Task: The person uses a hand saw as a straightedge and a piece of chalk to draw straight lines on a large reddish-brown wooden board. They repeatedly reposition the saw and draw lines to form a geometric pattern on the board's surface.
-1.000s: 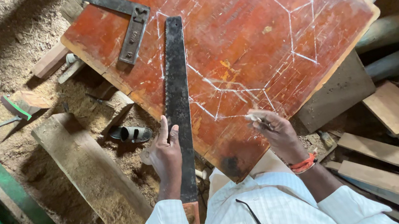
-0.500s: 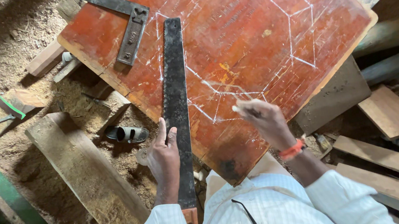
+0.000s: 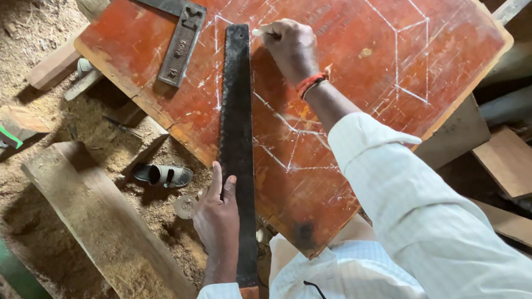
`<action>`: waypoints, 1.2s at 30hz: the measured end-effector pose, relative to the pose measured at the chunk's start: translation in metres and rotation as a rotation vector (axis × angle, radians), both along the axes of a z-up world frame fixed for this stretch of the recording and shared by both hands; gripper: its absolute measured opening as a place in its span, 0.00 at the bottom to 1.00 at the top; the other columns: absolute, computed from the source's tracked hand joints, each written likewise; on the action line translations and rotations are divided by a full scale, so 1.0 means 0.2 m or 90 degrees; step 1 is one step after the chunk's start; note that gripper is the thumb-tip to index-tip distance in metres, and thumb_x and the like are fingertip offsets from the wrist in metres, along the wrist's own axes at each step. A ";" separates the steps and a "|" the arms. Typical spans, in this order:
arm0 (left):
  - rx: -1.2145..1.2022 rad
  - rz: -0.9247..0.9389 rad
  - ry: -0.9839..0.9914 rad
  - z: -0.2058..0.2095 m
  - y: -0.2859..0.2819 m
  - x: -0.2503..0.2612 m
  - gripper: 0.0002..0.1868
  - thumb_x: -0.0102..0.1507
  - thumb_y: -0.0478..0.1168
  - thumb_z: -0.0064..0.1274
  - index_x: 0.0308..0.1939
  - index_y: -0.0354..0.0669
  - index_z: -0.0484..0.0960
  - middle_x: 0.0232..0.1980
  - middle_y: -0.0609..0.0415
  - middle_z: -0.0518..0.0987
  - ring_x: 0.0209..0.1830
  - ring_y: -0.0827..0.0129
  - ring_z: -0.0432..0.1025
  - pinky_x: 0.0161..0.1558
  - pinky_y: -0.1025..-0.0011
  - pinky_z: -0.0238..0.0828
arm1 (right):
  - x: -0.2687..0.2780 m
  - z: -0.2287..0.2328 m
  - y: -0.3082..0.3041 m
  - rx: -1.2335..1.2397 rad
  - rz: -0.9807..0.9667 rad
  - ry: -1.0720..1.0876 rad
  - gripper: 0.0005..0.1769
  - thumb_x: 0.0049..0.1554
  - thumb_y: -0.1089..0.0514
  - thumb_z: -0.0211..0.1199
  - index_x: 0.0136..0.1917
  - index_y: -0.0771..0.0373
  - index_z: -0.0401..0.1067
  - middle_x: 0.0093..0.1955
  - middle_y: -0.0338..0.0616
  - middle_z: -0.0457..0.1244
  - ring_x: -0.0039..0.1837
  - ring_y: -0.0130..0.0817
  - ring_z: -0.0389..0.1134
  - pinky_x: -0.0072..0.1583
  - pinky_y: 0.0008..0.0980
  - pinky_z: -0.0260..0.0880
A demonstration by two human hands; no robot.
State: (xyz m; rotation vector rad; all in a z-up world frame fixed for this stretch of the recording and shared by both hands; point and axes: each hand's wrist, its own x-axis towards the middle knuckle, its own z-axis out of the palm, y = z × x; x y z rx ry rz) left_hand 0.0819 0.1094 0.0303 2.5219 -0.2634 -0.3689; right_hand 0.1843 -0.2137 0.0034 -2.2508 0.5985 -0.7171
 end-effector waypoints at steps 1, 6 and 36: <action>0.002 0.007 0.011 0.00 0.00 0.00 0.27 0.66 0.55 0.56 0.67 0.51 0.80 0.35 0.43 0.85 0.31 0.55 0.80 0.36 0.58 0.75 | 0.01 0.00 0.00 -0.015 -0.003 0.003 0.05 0.53 0.59 0.71 0.44 0.59 0.82 0.41 0.46 0.71 0.42 0.37 0.75 0.46 0.33 0.73; -0.087 -0.001 -0.059 -0.02 0.01 0.00 0.25 0.66 0.52 0.57 0.65 0.48 0.81 0.46 0.41 0.85 0.40 0.52 0.81 0.36 0.59 0.77 | 0.03 0.01 0.01 -0.043 0.006 0.011 0.05 0.52 0.58 0.73 0.42 0.60 0.82 0.40 0.46 0.69 0.41 0.41 0.73 0.44 0.36 0.72; -0.093 -0.046 -0.097 -0.06 0.03 0.01 0.25 0.67 0.51 0.57 0.65 0.45 0.80 0.45 0.43 0.86 0.39 0.56 0.82 0.35 0.62 0.78 | 0.04 0.03 0.00 -0.178 0.069 0.033 0.02 0.53 0.62 0.71 0.40 0.62 0.81 0.41 0.45 0.69 0.43 0.44 0.72 0.47 0.40 0.72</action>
